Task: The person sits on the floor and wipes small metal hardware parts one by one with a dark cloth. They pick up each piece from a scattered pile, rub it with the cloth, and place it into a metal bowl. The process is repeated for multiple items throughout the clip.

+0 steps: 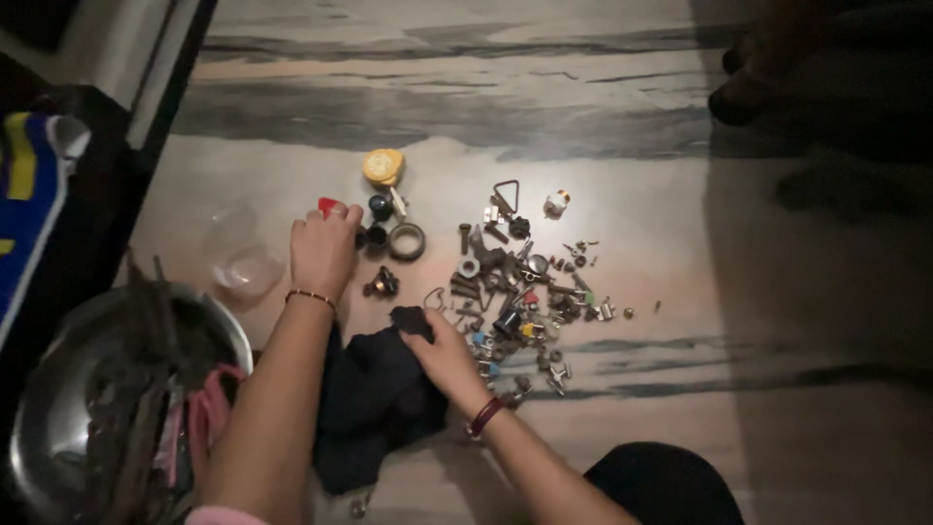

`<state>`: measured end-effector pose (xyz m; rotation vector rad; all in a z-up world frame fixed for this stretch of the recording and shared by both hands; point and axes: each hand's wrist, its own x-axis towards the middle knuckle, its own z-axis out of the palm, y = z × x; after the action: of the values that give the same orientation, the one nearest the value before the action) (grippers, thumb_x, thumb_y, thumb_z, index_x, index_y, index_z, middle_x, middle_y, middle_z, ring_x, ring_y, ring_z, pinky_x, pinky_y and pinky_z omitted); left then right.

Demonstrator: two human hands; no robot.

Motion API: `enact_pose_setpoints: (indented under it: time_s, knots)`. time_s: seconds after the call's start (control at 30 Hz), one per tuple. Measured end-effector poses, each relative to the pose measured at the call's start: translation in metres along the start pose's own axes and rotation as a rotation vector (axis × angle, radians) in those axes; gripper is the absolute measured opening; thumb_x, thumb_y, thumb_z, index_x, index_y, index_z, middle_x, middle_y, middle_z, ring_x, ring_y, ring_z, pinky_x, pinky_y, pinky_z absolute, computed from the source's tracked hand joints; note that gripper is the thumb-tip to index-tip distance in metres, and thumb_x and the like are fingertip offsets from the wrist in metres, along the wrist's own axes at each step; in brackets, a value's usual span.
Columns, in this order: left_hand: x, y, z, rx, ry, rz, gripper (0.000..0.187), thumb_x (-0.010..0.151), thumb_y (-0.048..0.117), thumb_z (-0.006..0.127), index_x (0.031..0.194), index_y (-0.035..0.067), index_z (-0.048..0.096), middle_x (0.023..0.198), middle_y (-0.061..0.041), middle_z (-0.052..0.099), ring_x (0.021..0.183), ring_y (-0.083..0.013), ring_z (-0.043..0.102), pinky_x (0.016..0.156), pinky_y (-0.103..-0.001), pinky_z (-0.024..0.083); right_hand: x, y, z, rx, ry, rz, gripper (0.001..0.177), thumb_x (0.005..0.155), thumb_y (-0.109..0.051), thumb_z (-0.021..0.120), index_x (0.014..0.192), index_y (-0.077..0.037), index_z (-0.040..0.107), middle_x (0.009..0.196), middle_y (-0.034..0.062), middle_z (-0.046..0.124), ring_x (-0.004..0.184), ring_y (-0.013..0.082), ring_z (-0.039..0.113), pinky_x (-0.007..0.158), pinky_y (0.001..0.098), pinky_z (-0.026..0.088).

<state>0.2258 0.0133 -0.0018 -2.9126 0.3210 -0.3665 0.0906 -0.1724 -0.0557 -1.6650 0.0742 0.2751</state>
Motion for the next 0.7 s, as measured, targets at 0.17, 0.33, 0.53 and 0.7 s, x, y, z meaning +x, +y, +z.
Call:
enact_pose_setpoints:
  time_s: [0.17,0.33,0.53,0.7]
  knots:
    - [-0.046,-0.017,-0.044,-0.091,0.123,0.078,0.022,0.086,0.01,0.062,0.108,0.012,0.062,0.105,-0.006,0.069,0.089,-0.0249,0.069,0.075,-0.04,0.052,-0.006,0.006,-0.002,0.054,-0.071,-0.095,0.033,0.091,-0.017,0.069,0.12,-0.003,0.064,0.109,0.0115,0.075,0.099,0.0197,0.069,0.087,0.0313,0.055]
    - [-0.106,-0.038,-0.079,0.099,0.164,0.094,0.024,0.086,0.016,0.062,0.109,0.009,0.063,0.099,-0.007,0.07,0.08,-0.0218,0.069,0.069,-0.037,0.051,-0.019,-0.001,0.0,-0.168,-0.04,-0.085,0.036,0.091,-0.02,0.069,0.123,-0.005,0.062,0.108,0.0147,0.074,0.101,0.0265,0.072,0.088,0.0348,0.055]
    - [-0.158,-0.077,-0.078,0.295,-0.115,0.01,0.017,0.094,0.018,0.061,0.111,0.016,0.062,0.097,-0.006,0.071,0.089,-0.0212,0.07,0.078,-0.037,0.052,-0.033,-0.015,0.02,-0.292,-0.066,-0.267,0.054,0.09,-0.024,0.072,0.137,-0.006,0.051,0.129,0.02,0.065,0.12,0.0356,0.064,0.101,0.0404,0.05]
    - [-0.17,-0.098,-0.063,0.418,-0.295,-0.079,0.043,0.07,0.038,0.068,0.107,0.015,0.066,0.107,-0.006,0.071,0.098,-0.0221,0.069,0.082,-0.042,0.052,-0.044,-0.02,0.018,-0.403,-0.124,-0.425,0.063,0.088,-0.018,0.074,0.143,-0.005,0.047,0.142,0.0233,0.056,0.133,0.0406,0.053,0.109,0.0437,0.042]
